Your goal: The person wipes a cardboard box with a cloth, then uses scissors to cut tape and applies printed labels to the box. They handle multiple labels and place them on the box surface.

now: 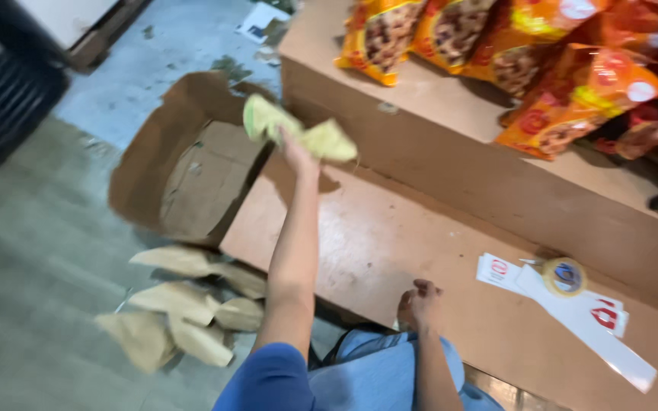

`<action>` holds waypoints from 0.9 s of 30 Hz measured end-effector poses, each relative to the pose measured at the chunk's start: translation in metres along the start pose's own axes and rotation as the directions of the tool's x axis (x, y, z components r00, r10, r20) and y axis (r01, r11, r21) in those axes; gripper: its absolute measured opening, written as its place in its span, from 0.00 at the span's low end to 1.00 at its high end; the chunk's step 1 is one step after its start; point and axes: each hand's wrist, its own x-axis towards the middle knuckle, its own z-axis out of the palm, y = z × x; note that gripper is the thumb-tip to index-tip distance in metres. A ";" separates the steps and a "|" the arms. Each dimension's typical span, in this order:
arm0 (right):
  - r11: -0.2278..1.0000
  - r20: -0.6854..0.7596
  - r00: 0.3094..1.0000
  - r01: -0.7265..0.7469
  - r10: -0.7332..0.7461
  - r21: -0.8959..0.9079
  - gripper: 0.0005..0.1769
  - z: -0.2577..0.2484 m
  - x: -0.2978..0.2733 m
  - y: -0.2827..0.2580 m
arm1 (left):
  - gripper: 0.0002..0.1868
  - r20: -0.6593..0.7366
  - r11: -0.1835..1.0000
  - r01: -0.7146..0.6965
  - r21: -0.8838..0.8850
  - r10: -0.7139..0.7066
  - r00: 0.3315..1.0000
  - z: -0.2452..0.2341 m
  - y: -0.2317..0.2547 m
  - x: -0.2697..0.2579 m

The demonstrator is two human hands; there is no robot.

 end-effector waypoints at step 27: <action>0.978 -0.076 0.997 0.014 0.002 0.207 0.12 0.013 0.019 0.022 | 0.26 0.060 0.830 -0.359 0.427 0.370 0.927 0.037 -0.195 -0.152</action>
